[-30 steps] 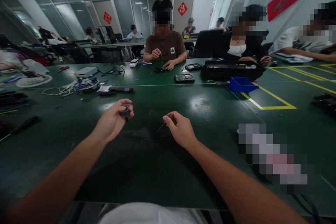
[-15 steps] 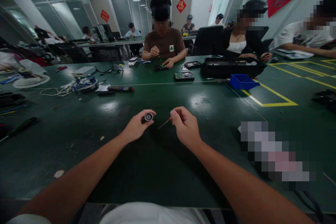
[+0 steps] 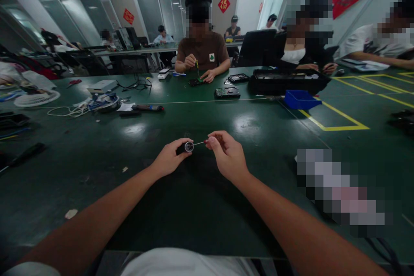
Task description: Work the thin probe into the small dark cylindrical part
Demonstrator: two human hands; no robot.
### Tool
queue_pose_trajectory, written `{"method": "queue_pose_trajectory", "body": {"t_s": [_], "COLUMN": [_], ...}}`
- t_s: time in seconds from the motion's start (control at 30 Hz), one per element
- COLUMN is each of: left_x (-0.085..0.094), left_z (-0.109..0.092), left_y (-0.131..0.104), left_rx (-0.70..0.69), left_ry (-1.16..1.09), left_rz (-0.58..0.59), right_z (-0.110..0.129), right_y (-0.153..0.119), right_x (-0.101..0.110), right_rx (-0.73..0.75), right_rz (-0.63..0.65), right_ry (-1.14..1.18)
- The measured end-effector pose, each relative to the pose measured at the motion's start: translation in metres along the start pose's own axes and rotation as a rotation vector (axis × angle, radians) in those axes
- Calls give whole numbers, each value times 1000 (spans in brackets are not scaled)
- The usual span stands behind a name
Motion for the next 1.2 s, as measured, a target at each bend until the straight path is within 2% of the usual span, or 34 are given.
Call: {"method": "queue_pose_trajectory", "body": {"t_s": [0.2, 0.33, 0.73, 0.9, 1.1, 1.2], "left_x": [3, 5, 8, 7, 7, 6], "left_z": [-6, -8, -13, -12, -10, -10], "left_y": [-2, -3, -4, -4, -3, -3], "left_rx": [-12, -14, 1, 2, -9, -5], "left_ry": [81, 109, 156, 187, 198, 199], "left_rz": [2, -8, -9, -17, -14, -10], "right_z": [12, 13, 24, 20, 13, 7], "right_y": [1, 1, 1, 2, 3, 3], "right_x": [9, 11, 13, 14, 2, -2], "right_rx": [34, 60, 102, 63, 75, 33], "right_rz": [-36, -52, -79, -81, 44, 91], "right_ry": [-285, -358, -377, -415, -257, -215]}}
Point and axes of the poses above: each hand's wrist, its own y-axis towards the middle knuckle, its own x-axis out of the back of the hand, z = x × y, the point moved 8 cm from there along y, towards the middle knuckle
